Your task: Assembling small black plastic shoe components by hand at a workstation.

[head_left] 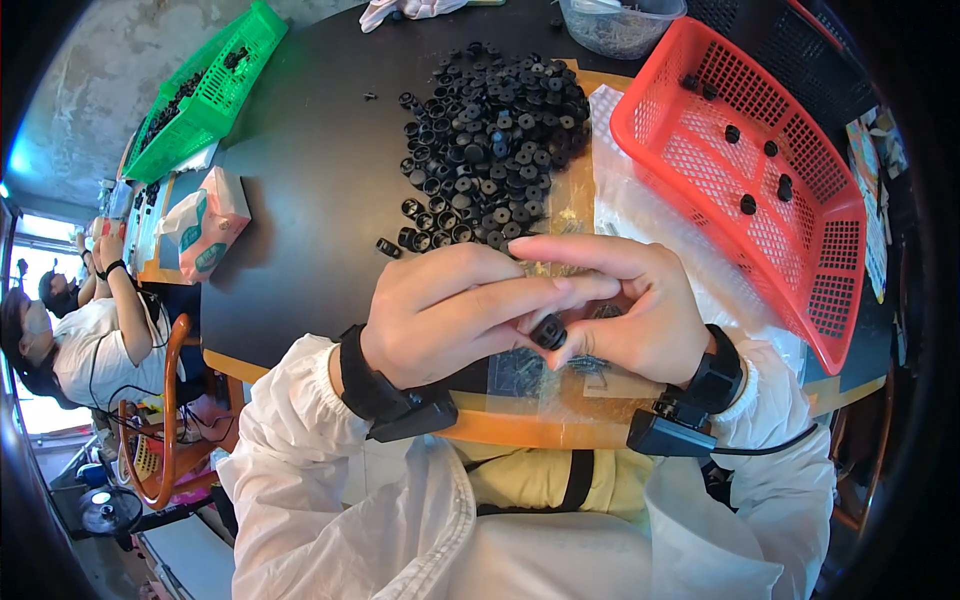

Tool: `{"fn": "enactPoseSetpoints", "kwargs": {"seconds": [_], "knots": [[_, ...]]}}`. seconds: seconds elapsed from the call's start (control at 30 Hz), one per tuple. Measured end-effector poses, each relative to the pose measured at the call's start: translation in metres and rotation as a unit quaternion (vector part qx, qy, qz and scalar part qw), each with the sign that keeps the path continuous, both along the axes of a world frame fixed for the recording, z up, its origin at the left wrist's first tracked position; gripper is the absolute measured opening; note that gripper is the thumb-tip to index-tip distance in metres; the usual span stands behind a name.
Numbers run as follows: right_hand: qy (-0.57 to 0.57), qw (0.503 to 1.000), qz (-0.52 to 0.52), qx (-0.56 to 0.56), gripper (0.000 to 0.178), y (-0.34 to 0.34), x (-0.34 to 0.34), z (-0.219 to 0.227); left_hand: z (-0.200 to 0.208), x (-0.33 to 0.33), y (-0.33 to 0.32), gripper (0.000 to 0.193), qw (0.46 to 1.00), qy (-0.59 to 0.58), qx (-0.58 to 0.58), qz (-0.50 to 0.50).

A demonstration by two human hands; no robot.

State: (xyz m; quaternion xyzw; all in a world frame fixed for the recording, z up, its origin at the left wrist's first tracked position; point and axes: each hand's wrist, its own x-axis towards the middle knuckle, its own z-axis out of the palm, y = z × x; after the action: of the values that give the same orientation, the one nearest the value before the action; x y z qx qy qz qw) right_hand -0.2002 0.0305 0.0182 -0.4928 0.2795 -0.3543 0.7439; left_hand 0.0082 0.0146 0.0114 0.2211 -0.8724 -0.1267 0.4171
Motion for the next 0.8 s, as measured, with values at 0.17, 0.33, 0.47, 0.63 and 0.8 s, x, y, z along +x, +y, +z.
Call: {"fn": "enactPoseSetpoints", "kwargs": {"seconds": [0.17, 0.33, 0.47, 0.63, 0.8], "knots": [[0.0, 0.999, 0.038, -0.032, 0.065, -0.005, -0.007, -0.004, -0.001, 0.0, -0.005, 0.037, 0.994, 0.028, 0.069, -0.081], [0.002, 0.995, 0.035, -0.094, 0.063, -0.006, -0.009, -0.009, 0.003, -0.001, -0.007, 0.038, 0.996, 0.029, 0.054, -0.072], [-0.003, 0.995, 0.027, -0.101, 0.065, -0.006, -0.003, -0.013, 0.001, 0.002, -0.004, 0.035, 0.998, 0.025, 0.029, -0.051], [-0.031, 0.993, 0.065, -0.091, 0.074, -0.004, -0.001, -0.013, 0.001, 0.005, -0.001, 0.033, 0.997, 0.034, -0.004, -0.067], [-0.096, 0.986, 0.062, -0.123, 0.063, -0.006, 0.002, -0.024, -0.004, -0.003, 0.002, 0.023, 0.995, 0.056, 0.013, -0.082]]}}
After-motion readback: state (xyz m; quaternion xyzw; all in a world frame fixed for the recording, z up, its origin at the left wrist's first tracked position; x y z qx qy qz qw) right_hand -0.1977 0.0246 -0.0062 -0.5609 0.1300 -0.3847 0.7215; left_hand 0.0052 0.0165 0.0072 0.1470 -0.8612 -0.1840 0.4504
